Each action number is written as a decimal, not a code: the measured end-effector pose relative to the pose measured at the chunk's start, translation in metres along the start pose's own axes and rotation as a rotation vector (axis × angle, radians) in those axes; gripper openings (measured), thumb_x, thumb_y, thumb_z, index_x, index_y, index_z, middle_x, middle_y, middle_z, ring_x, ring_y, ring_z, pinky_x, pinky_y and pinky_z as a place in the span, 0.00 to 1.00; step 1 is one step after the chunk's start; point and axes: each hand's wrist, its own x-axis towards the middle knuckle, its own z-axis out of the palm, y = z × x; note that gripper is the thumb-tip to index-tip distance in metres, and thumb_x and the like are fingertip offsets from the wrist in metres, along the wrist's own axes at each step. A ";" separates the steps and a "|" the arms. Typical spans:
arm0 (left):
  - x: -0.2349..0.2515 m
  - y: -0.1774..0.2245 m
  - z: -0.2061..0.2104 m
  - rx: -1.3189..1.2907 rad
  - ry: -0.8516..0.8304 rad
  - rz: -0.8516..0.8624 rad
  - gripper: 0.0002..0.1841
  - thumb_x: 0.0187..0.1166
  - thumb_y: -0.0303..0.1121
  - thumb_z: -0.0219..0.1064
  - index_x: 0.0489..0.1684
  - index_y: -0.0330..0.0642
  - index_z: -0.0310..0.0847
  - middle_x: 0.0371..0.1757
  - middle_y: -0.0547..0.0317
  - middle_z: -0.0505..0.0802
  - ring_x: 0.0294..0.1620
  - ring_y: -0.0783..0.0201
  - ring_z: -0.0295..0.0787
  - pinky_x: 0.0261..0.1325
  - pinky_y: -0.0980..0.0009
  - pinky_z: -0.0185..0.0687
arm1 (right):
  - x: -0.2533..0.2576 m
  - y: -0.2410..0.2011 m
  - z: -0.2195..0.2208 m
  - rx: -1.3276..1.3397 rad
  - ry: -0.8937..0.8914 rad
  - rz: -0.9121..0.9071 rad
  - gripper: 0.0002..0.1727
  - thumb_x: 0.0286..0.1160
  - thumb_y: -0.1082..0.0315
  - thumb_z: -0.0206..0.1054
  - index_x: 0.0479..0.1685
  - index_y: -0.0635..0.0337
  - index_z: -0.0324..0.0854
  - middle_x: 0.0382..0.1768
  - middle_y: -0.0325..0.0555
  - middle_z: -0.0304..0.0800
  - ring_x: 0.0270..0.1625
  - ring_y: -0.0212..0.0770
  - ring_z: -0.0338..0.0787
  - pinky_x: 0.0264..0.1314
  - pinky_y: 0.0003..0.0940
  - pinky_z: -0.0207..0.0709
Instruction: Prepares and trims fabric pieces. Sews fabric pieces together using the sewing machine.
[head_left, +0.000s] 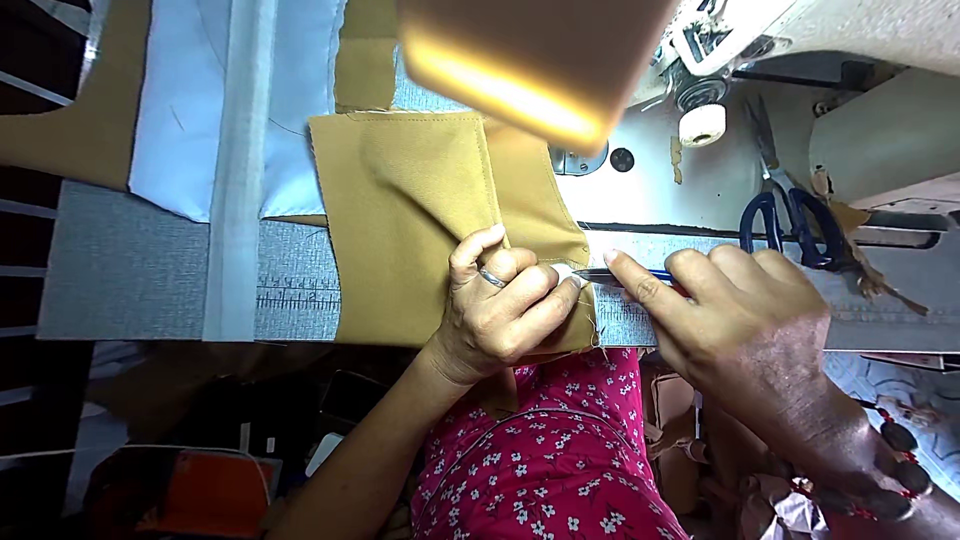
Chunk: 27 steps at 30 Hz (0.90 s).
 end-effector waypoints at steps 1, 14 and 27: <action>0.000 0.000 0.000 0.003 0.004 -0.003 0.03 0.76 0.27 0.71 0.36 0.45 0.91 0.30 0.58 0.84 0.46 0.59 0.80 0.78 0.54 0.55 | -0.002 0.002 0.001 0.030 -0.004 0.012 0.22 0.75 0.70 0.58 0.62 0.48 0.92 0.23 0.48 0.77 0.23 0.50 0.73 0.27 0.42 0.55; 0.005 0.000 -0.006 0.042 0.013 -0.014 0.02 0.75 0.28 0.72 0.37 0.44 0.91 0.30 0.58 0.85 0.45 0.59 0.81 0.77 0.54 0.58 | 0.024 0.000 0.022 1.528 -0.429 0.762 0.13 0.82 0.65 0.67 0.25 0.53 0.78 0.08 0.33 0.66 0.06 0.22 0.57 0.07 0.16 0.49; -0.002 0.024 -0.016 0.081 0.045 -0.151 0.07 0.83 0.41 0.69 0.48 0.53 0.79 0.53 0.61 0.80 0.62 0.63 0.76 0.73 0.64 0.65 | 0.024 -0.001 0.045 1.299 -0.017 0.831 0.12 0.86 0.62 0.63 0.34 0.55 0.73 0.10 0.38 0.67 0.04 0.27 0.61 0.05 0.19 0.59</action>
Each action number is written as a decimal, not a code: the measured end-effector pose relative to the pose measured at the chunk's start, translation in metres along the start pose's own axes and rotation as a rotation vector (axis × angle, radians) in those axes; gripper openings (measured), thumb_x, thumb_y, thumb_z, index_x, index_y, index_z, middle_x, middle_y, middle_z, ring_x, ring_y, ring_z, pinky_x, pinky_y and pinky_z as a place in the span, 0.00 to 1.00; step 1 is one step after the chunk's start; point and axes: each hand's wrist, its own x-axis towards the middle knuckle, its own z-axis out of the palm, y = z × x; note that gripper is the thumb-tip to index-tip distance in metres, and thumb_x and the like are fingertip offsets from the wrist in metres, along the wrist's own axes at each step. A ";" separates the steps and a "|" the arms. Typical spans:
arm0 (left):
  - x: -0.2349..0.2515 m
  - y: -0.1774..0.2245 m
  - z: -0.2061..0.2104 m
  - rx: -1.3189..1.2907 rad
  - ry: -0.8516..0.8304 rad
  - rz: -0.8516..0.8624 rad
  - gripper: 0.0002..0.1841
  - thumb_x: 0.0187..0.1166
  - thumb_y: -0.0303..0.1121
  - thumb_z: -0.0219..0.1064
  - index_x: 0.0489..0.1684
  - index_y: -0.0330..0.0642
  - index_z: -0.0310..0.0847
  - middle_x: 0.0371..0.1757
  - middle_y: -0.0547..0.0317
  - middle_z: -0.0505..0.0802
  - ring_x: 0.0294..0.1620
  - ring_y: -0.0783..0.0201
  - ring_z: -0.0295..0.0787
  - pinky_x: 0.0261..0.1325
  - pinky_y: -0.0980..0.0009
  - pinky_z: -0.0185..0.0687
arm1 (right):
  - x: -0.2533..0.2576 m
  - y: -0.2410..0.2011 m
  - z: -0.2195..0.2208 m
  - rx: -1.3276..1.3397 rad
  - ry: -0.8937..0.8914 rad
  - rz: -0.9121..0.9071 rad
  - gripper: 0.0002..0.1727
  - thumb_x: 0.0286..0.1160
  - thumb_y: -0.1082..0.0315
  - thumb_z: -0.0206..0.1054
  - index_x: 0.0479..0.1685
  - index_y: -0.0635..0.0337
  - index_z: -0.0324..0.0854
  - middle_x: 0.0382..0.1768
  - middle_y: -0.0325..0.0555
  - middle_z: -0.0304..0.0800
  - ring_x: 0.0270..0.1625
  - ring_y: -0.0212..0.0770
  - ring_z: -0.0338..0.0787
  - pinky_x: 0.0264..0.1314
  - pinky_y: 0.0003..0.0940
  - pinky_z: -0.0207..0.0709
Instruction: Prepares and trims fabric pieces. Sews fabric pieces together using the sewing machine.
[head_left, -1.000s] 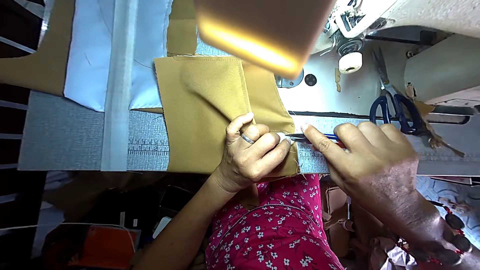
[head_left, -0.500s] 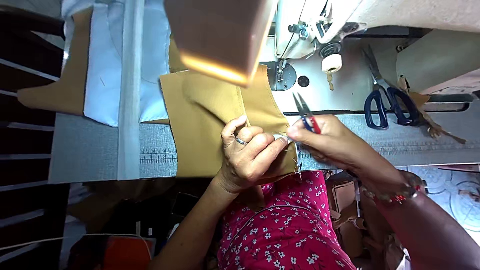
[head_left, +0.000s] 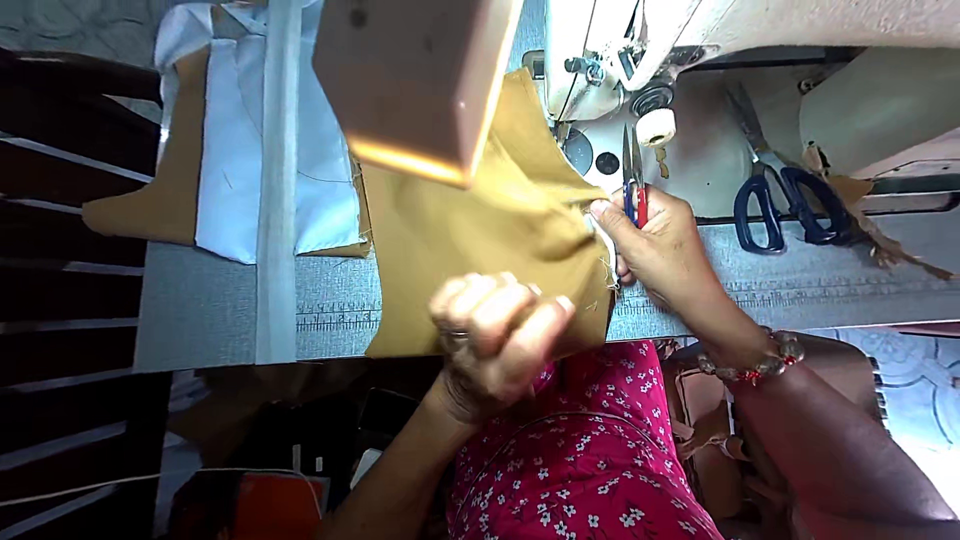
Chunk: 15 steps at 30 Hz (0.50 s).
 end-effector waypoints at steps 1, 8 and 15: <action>-0.001 0.008 0.004 -0.069 -0.039 -0.015 0.09 0.81 0.44 0.71 0.41 0.50 0.82 0.44 0.60 0.83 0.52 0.63 0.80 0.62 0.67 0.72 | 0.002 0.000 0.001 0.036 0.004 0.029 0.10 0.87 0.64 0.62 0.35 0.56 0.73 0.10 0.38 0.68 0.04 0.26 0.64 0.06 0.19 0.62; -0.001 0.018 0.029 -0.257 -0.291 -0.267 0.09 0.78 0.35 0.70 0.34 0.39 0.91 0.37 0.53 0.90 0.42 0.58 0.85 0.46 0.63 0.77 | -0.016 -0.007 -0.012 0.054 0.004 0.009 0.10 0.90 0.63 0.58 0.59 0.54 0.80 0.21 0.38 0.83 0.06 0.26 0.66 0.06 0.18 0.61; 0.024 0.018 -0.009 -0.944 -0.099 -0.856 0.10 0.79 0.22 0.65 0.52 0.40 0.89 0.47 0.68 0.95 0.47 0.76 0.91 0.55 0.76 0.88 | -0.046 0.014 0.017 -0.118 0.125 -0.417 0.18 0.67 0.71 0.71 0.57 0.66 0.88 0.54 0.46 0.87 0.41 0.20 0.83 0.39 0.12 0.77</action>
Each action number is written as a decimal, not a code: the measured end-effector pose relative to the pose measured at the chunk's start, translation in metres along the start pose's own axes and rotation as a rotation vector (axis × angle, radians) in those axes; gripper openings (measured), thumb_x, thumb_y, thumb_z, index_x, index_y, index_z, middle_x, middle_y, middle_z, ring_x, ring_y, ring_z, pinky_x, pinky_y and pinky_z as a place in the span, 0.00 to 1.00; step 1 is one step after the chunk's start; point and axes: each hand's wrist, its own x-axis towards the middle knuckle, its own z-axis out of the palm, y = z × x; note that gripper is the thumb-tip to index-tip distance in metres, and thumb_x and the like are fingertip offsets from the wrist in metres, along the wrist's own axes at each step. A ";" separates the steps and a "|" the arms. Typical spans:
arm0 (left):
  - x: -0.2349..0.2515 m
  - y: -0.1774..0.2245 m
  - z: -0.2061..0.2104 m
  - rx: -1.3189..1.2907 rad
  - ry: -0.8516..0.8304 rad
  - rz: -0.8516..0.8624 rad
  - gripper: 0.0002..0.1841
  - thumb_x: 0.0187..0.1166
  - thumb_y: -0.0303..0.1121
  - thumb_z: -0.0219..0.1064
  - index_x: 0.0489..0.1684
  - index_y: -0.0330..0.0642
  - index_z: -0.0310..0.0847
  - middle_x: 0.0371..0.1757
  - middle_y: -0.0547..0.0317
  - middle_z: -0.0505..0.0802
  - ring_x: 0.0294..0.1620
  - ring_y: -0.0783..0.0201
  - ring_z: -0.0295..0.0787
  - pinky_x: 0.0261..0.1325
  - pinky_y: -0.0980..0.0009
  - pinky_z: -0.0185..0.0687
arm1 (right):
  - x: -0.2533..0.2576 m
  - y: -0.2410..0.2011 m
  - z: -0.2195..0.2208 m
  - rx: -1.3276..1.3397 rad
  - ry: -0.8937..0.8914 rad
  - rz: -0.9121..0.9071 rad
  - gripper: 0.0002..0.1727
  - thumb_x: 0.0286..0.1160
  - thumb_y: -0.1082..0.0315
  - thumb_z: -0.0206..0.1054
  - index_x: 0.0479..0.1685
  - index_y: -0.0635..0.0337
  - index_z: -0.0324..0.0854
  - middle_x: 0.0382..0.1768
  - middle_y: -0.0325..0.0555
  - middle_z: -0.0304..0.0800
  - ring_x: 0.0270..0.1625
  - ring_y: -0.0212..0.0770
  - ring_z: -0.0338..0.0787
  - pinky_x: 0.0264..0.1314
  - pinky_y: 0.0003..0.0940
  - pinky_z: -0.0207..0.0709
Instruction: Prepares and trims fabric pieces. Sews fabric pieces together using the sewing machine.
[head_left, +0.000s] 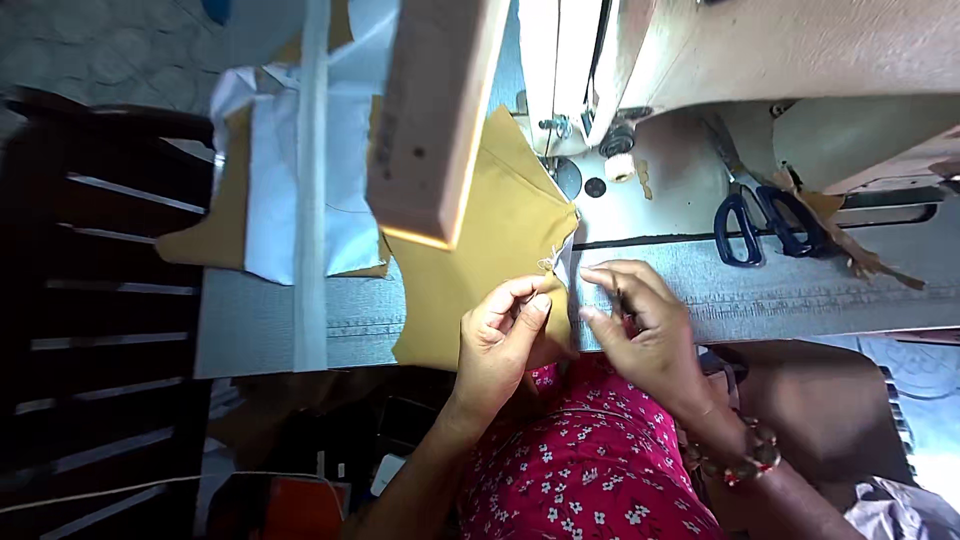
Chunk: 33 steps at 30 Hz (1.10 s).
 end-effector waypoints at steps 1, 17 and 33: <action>0.001 0.005 -0.003 0.000 0.000 -0.015 0.11 0.81 0.23 0.63 0.52 0.40 0.90 0.49 0.66 0.95 0.50 0.75 0.91 0.57 0.75 0.88 | -0.001 0.000 0.008 -0.004 0.015 -0.026 0.19 0.68 0.70 0.72 0.59 0.66 0.88 0.57 0.49 0.87 0.46 0.23 0.85 0.45 0.14 0.80; 0.023 0.025 -0.025 0.257 -0.029 0.002 0.05 0.75 0.25 0.70 0.38 0.39 0.93 0.35 0.69 0.93 0.37 0.80 0.88 0.42 0.82 0.86 | 0.034 -0.014 0.019 -0.140 0.039 -0.046 0.07 0.65 0.73 0.69 0.35 0.69 0.88 0.31 0.46 0.88 0.31 0.25 0.81 0.35 0.14 0.73; 0.032 0.023 0.004 0.191 -0.056 0.000 0.07 0.75 0.23 0.67 0.39 0.36 0.93 0.32 0.68 0.89 0.35 0.80 0.84 0.41 0.85 0.81 | 0.000 -0.046 -0.011 1.025 -0.352 0.985 0.22 0.93 0.55 0.32 0.51 0.50 0.73 0.21 0.26 0.74 0.16 0.20 0.72 0.19 0.13 0.69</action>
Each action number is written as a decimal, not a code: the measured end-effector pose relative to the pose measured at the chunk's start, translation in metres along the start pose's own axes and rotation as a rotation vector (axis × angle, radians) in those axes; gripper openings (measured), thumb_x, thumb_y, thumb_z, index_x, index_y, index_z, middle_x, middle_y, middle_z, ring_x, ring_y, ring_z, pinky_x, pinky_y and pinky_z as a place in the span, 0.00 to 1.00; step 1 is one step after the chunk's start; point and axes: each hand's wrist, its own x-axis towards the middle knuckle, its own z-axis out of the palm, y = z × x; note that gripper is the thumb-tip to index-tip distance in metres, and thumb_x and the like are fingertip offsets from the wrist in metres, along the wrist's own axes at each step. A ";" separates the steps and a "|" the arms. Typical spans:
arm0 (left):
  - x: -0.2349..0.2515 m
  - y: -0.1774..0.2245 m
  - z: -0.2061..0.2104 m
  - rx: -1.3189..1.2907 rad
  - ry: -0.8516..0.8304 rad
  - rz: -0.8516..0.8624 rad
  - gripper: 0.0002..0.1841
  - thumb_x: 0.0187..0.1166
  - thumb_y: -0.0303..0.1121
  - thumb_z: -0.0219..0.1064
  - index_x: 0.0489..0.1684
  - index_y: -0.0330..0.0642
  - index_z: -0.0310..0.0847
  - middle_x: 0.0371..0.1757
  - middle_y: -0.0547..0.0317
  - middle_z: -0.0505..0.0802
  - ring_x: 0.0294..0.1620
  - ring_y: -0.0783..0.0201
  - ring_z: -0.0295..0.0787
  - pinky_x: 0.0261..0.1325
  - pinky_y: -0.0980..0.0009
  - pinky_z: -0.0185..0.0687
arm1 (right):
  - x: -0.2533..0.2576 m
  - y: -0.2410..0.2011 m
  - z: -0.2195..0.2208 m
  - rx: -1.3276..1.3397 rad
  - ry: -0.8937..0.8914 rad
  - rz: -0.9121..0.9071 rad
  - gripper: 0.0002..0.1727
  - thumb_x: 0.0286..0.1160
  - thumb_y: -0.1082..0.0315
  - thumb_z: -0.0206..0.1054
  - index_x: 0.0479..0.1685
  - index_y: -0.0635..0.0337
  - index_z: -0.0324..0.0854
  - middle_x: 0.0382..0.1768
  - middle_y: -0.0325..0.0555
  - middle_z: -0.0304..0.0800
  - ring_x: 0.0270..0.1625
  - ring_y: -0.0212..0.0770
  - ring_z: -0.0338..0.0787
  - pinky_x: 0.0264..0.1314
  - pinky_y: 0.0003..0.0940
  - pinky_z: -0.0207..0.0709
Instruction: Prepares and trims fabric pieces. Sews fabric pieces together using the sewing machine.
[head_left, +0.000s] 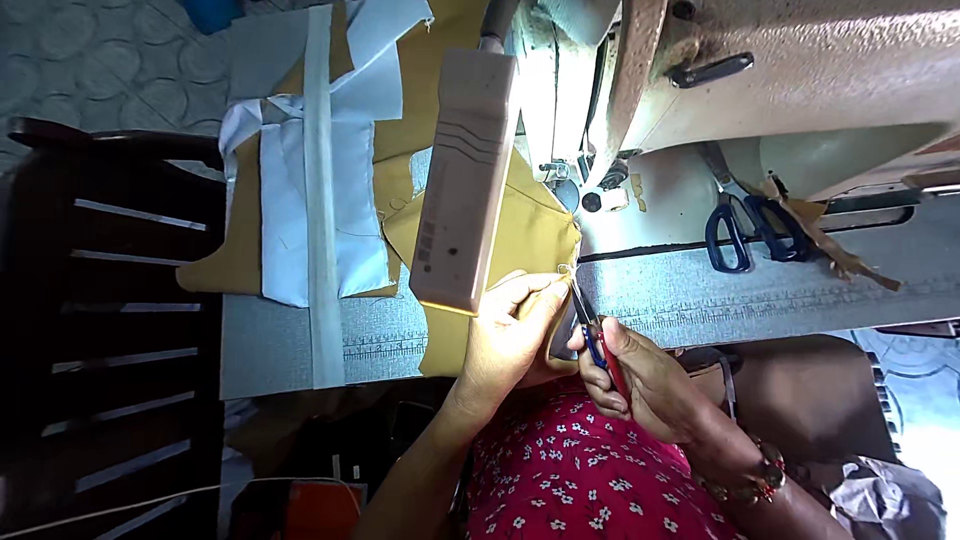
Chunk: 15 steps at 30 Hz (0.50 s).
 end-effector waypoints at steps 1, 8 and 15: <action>0.000 0.000 0.000 -0.004 0.003 -0.001 0.07 0.76 0.23 0.68 0.39 0.36 0.93 0.32 0.68 0.89 0.35 0.80 0.84 0.40 0.85 0.81 | 0.001 0.000 0.000 0.006 -0.002 -0.001 0.22 0.93 0.54 0.32 0.51 0.51 0.73 0.21 0.26 0.74 0.16 0.20 0.72 0.19 0.13 0.68; -0.003 -0.001 0.002 -0.016 -0.007 -0.010 0.07 0.74 0.23 0.68 0.39 0.35 0.94 0.33 0.66 0.90 0.35 0.79 0.86 0.40 0.84 0.83 | 0.006 0.001 -0.001 0.013 0.015 -0.068 0.21 0.94 0.55 0.36 0.50 0.52 0.74 0.20 0.27 0.75 0.15 0.19 0.71 0.19 0.12 0.68; -0.006 -0.001 0.002 -0.021 0.000 0.008 0.07 0.74 0.22 0.67 0.39 0.35 0.94 0.33 0.67 0.91 0.36 0.79 0.87 0.42 0.84 0.84 | 0.006 0.007 -0.001 -0.100 0.079 -0.180 0.19 0.95 0.57 0.40 0.45 0.49 0.76 0.18 0.23 0.72 0.16 0.16 0.67 0.19 0.11 0.63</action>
